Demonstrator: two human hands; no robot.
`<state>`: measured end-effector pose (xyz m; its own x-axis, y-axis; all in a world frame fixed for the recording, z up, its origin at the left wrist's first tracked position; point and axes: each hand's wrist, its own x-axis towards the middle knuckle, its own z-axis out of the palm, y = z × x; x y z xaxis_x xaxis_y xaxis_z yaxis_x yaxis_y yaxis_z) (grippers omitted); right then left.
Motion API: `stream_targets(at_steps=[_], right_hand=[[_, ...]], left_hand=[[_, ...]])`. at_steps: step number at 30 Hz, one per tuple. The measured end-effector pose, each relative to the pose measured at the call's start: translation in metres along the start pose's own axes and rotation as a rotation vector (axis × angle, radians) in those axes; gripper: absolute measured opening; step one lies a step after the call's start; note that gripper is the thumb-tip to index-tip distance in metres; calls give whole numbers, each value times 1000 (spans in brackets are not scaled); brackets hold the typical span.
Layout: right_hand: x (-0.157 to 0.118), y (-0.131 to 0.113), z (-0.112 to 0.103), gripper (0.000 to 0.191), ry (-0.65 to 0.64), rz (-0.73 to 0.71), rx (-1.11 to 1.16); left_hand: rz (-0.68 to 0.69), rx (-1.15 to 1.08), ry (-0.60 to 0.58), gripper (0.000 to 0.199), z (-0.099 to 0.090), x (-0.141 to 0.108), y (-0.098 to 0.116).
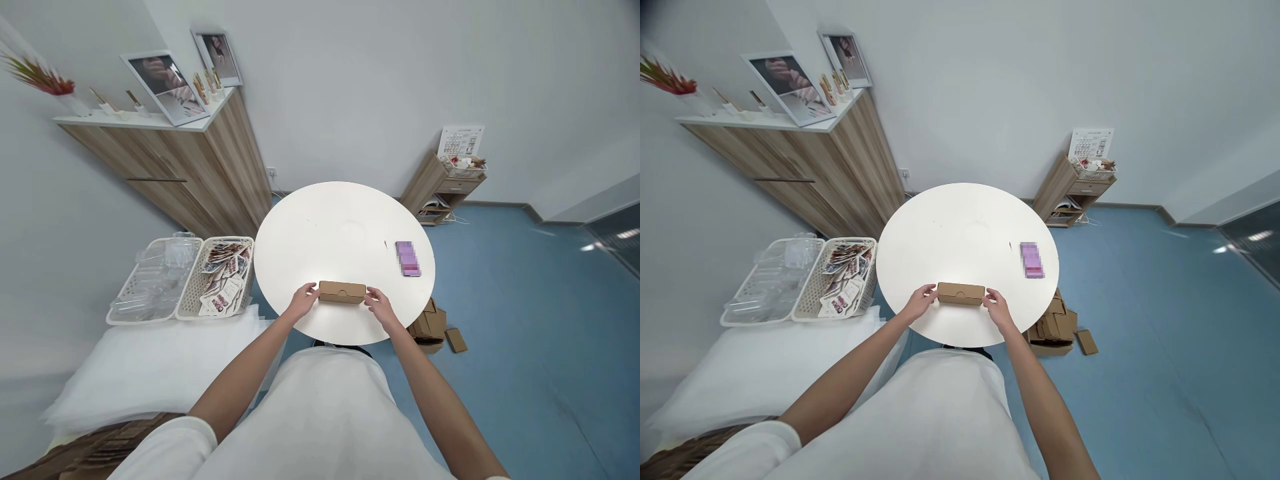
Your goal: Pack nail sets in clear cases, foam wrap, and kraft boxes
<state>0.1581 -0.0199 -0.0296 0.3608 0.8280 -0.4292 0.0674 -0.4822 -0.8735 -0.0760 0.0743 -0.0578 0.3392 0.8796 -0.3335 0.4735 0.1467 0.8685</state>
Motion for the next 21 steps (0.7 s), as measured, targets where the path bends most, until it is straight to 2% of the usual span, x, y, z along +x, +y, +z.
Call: stream_targets(at_steps=[5,9,13,17,21], right_hand=[[0,4,6,46,-9,45,-3],[-3,6,9,41,8,13,17],[-8,15,10,35,12,-76,36],[-10,32,15,32,41,-29,61],[-10,46,20,40,91,-17,46]], left_hand=[[80,-24,-54,45,3,-3,6],[60,-24,-42,42,5,-7,8],[91,-129,-45,40,10,-16,-1],[83,-254,-44,37,21,-24,-14],[33,-224,-38,37,32,-27,-21]])
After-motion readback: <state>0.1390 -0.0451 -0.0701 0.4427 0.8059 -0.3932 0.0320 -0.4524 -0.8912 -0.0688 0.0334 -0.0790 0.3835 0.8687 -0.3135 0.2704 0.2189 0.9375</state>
